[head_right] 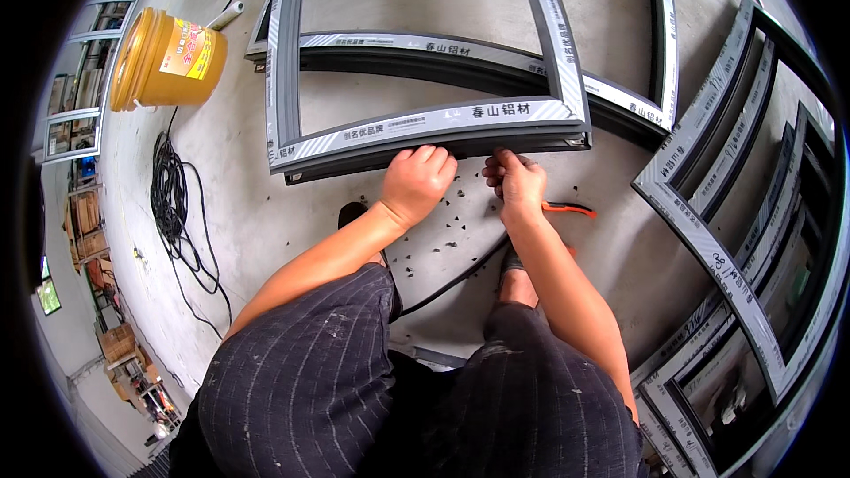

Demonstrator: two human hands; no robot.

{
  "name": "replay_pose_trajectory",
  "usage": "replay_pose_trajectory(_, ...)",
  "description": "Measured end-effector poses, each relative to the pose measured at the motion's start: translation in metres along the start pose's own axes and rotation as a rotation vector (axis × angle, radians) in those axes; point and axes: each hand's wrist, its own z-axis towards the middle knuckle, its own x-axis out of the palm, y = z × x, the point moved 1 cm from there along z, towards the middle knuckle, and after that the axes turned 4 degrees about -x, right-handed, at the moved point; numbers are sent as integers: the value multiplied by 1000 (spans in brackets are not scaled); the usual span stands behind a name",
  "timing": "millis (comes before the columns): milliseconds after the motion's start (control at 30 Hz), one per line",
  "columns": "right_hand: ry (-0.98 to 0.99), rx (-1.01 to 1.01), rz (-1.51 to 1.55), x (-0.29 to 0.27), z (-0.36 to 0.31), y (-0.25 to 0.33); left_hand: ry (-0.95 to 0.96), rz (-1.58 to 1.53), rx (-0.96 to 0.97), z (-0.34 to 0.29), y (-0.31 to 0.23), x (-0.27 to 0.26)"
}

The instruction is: The person assembles metal window frames on a concrete floor, using pliers to trim and insert rubber gaskets into the frame channels and then moving the frames into a stack.

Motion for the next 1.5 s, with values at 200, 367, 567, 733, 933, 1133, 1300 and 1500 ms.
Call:
replay_pose_trajectory(200,14,-19,-6,-2,3,-2,-27,-23,13,1,1,7)
replay_pose_trajectory(367,49,-37,-46,-7,3,0,17,-8,49,4,-3,6)
replay_pose_trajectory(567,98,-34,-73,-12,5,-1,-5,8,114,5,-6,9)
replay_pose_trajectory(733,130,-23,-87,-12,2,-2,24,8,156,8,-9,10)
replay_pose_trajectory(933,186,5,-71,9,-7,0,52,-10,161,2,-4,11)
replay_pose_trajectory(1133,195,-137,4,9,9,-24,-35,-37,9,-20,20,-9)
replay_pose_trajectory(1300,198,-69,52,12,3,-19,-34,-22,-9,-26,25,-6)
replay_pose_trajectory(1500,275,-55,74,19,2,-25,-5,-9,-51,-21,19,-4)
